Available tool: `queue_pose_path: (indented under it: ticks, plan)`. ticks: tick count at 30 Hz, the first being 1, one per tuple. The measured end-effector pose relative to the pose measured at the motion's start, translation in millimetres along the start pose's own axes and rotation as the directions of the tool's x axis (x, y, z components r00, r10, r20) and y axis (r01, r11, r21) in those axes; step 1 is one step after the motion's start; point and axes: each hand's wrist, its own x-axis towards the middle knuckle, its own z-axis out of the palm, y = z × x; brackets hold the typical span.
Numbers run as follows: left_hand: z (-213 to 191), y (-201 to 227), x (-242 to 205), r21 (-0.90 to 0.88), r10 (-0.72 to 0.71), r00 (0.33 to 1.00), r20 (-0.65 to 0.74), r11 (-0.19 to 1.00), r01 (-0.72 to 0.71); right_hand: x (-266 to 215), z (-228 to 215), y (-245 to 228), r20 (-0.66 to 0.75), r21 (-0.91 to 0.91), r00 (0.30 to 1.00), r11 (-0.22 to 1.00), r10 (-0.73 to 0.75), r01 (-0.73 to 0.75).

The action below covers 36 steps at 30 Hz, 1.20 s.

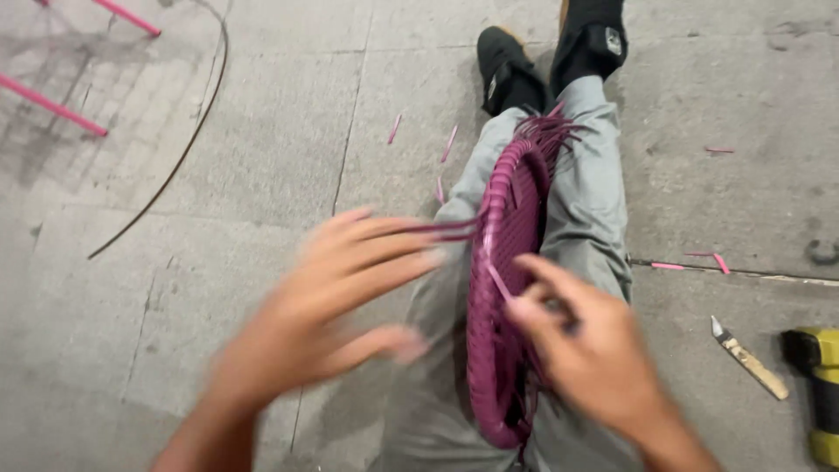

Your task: Weaving and finishing a purple rattan-style chair seat by hand and with a nail gun.

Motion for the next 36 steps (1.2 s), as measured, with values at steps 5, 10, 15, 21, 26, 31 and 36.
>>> queue_pose_path:
  ticks: [5,10,15,21,26,31,36]
  plan:
    - [9,-36,-67,-0.041,-0.300,0.947,-0.117,0.954,0.297,2,-60,95,0.078,0.224,0.988,0.963,0.136,-0.150]
    - [29,-52,-85,-0.107,-0.609,0.761,-0.225,0.791,0.602,18,-34,103,0.199,0.293,0.925,0.881,0.325,-0.373]
    - [81,-21,-33,-0.154,-0.592,0.765,-0.254,0.805,0.572,15,-8,91,0.244,0.373,0.944,0.876,0.223,-0.304]
    - [108,0,10,-0.290,-0.499,0.775,-0.389,0.864,0.411,-1,14,34,0.202,0.347,0.971,0.918,0.129,-0.195]
    - [125,-10,16,-0.496,-0.679,0.600,-0.424,0.728,0.473,6,16,43,0.208,0.395,0.977,0.908,0.057,-0.137]
    - [138,-14,19,-0.610,-0.735,0.485,-0.474,0.671,0.421,10,15,58,0.278,0.455,0.955,0.860,0.109,-0.230]
    - [149,-9,15,-0.280,-0.342,0.596,-0.727,0.939,0.199,24,-1,34,0.188,0.237,0.952,0.930,0.240,-0.281]
